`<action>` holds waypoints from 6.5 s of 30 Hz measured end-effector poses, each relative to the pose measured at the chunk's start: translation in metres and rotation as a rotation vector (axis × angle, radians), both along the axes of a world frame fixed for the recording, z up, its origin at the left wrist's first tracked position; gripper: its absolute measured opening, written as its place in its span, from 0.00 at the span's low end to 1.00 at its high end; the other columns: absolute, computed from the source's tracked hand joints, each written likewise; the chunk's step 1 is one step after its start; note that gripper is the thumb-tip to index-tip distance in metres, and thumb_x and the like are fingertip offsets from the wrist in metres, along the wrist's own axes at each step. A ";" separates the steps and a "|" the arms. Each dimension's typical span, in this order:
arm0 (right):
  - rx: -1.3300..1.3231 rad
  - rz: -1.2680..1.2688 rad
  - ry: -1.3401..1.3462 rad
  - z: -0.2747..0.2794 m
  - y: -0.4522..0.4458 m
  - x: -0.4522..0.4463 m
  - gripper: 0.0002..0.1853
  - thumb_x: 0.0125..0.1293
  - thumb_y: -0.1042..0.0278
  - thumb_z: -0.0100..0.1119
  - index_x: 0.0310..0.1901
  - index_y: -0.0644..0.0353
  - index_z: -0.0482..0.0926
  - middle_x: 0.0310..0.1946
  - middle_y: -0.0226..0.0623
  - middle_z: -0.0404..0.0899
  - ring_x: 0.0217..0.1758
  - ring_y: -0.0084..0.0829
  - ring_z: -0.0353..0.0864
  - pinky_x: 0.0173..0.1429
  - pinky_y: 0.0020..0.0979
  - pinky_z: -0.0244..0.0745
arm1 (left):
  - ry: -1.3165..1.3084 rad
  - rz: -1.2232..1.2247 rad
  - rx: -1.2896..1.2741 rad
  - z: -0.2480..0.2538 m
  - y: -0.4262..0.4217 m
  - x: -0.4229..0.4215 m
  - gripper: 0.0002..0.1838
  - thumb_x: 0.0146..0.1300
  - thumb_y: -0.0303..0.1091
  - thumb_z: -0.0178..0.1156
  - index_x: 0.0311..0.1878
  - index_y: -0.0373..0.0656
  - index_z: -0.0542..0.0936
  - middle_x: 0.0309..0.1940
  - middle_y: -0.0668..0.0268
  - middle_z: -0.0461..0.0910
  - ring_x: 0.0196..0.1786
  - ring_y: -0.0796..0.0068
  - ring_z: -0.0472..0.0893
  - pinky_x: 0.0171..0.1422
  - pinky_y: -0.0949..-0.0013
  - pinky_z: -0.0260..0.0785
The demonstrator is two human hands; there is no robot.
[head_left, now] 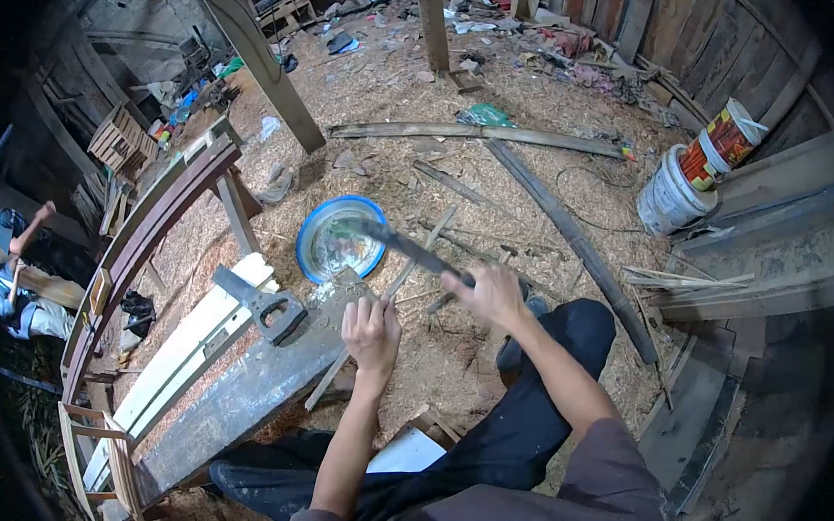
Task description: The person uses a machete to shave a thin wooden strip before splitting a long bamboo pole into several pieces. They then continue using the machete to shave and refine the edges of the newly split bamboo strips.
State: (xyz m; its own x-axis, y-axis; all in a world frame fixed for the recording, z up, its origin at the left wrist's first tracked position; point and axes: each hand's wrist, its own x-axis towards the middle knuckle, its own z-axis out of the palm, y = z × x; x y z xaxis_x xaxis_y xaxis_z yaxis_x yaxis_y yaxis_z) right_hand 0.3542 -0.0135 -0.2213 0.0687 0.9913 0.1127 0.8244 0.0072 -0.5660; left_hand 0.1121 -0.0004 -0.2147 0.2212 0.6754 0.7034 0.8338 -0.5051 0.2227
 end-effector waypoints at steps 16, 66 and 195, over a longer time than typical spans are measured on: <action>0.028 -0.295 0.348 -0.038 0.035 0.016 0.47 0.71 0.17 0.41 0.17 0.59 0.75 0.09 0.28 0.66 0.14 0.33 0.71 0.20 0.38 0.66 | -0.035 -0.018 -0.026 0.008 -0.003 0.001 0.07 0.58 0.26 0.70 0.30 0.42 0.80 0.28 0.62 0.74 0.33 0.59 0.74 0.38 0.56 0.67; 0.150 -0.194 0.285 0.023 -0.025 -0.005 0.49 0.66 0.16 0.49 0.29 0.68 0.85 0.14 0.49 0.77 0.22 0.48 0.83 0.32 0.48 0.75 | -0.627 -0.055 -0.699 0.086 0.031 -0.039 0.14 0.67 0.31 0.69 0.47 0.27 0.85 0.30 0.64 0.87 0.31 0.86 0.81 0.39 0.76 0.74; -0.202 0.064 -0.196 0.047 -0.012 -0.093 0.42 0.75 0.28 0.44 0.34 0.68 0.86 0.28 0.60 0.85 0.36 0.57 0.89 0.44 0.55 0.83 | -0.095 -0.483 -0.567 0.018 -0.038 -0.145 0.29 0.57 0.11 0.54 0.64 0.37 0.80 0.72 0.55 0.74 0.78 0.57 0.69 0.86 0.56 0.57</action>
